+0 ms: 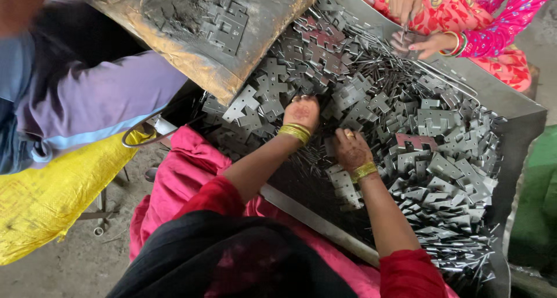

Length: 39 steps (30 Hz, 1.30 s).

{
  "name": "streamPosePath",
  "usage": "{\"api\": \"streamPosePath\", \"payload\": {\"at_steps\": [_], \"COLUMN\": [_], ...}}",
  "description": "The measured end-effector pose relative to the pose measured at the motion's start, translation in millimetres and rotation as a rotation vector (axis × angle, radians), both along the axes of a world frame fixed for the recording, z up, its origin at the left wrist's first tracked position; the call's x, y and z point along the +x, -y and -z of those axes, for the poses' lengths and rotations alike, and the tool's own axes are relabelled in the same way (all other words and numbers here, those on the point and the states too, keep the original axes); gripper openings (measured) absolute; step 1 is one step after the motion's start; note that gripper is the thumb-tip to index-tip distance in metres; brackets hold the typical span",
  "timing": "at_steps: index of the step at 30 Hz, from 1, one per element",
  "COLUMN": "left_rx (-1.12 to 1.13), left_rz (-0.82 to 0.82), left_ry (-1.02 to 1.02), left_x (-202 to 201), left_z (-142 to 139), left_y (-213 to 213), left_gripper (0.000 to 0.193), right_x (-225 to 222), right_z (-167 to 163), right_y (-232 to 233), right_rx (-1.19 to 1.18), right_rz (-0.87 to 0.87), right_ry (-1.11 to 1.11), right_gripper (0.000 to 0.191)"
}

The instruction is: The person sits on the floor and sorts small metal parts from a large pile into a wooden tray with cutouts. They pick up parts by hand and place them into the tray while other workers also sort parts nearby.

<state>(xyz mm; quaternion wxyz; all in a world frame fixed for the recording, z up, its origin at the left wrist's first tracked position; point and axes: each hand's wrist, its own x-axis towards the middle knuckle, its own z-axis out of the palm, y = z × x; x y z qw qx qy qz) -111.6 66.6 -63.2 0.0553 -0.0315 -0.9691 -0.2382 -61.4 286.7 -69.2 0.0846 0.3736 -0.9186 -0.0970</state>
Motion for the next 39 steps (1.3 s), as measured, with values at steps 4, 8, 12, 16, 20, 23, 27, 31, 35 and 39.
{"api": "streamPosePath", "payload": {"at_steps": [4, 8, 12, 16, 20, 23, 27, 31, 35, 39], "left_rx": [0.369, 0.980, 1.483, 1.021, 0.432, 0.600, 1.024, 1.304, 1.489, 1.375], "left_rz": [-0.216, -0.334, -0.127, -0.137, -0.022, 0.040, 0.118, 0.064, 0.011, -0.068], "left_ry": [-0.082, 0.260, 0.178, 0.100, -0.167, -0.185, 0.388, 0.358, 0.325, 0.305], "left_x": [19.3, 55.4, 99.7, 156.0, 185.6, 180.2, 152.5, 134.8, 136.6, 124.5], "left_z": [-14.0, -8.3, -0.6, -15.2, -23.0, -3.6, 41.1, 71.7, 84.5, 75.5], "left_y": [42.3, 40.8, 13.9, 2.0, 8.4, 18.6, 36.5, 48.7, 45.7, 52.1], "left_gripper": [0.025, 0.027, 0.025, 0.025, 0.028, 0.049, 0.040, 0.043, 0.052, 0.051], "right_x": [27.4, 81.3, 111.2, 123.7, 124.4, 111.5, 98.8, 127.5, 150.8, 148.5], "right_z": [-7.0, 0.5, 13.1, 19.4, 34.9, 42.4, 27.4, -19.9, -40.4, -21.8], "right_y": [-4.7, 12.8, 46.9, 63.2, 81.5, 101.2, 91.9, 41.0, 23.6, 23.8], "right_rx": [-0.223, -1.314, -2.305, -2.577, -2.459, -1.971, -1.323, -0.310, -0.241, -0.267], "right_rz": [0.256, 0.715, 0.631, 0.588, 0.946, 0.949, 1.196, 0.955, 0.801, 0.628], "right_ry": [-0.121, 0.431, 0.967, 1.172, 1.070, 0.689, 0.458, -0.084, -0.025, -0.020], "right_gripper": [0.023, 0.020, 0.029, 0.040, 0.052, 0.062, 0.070, 0.046, 0.044, 0.047]}}
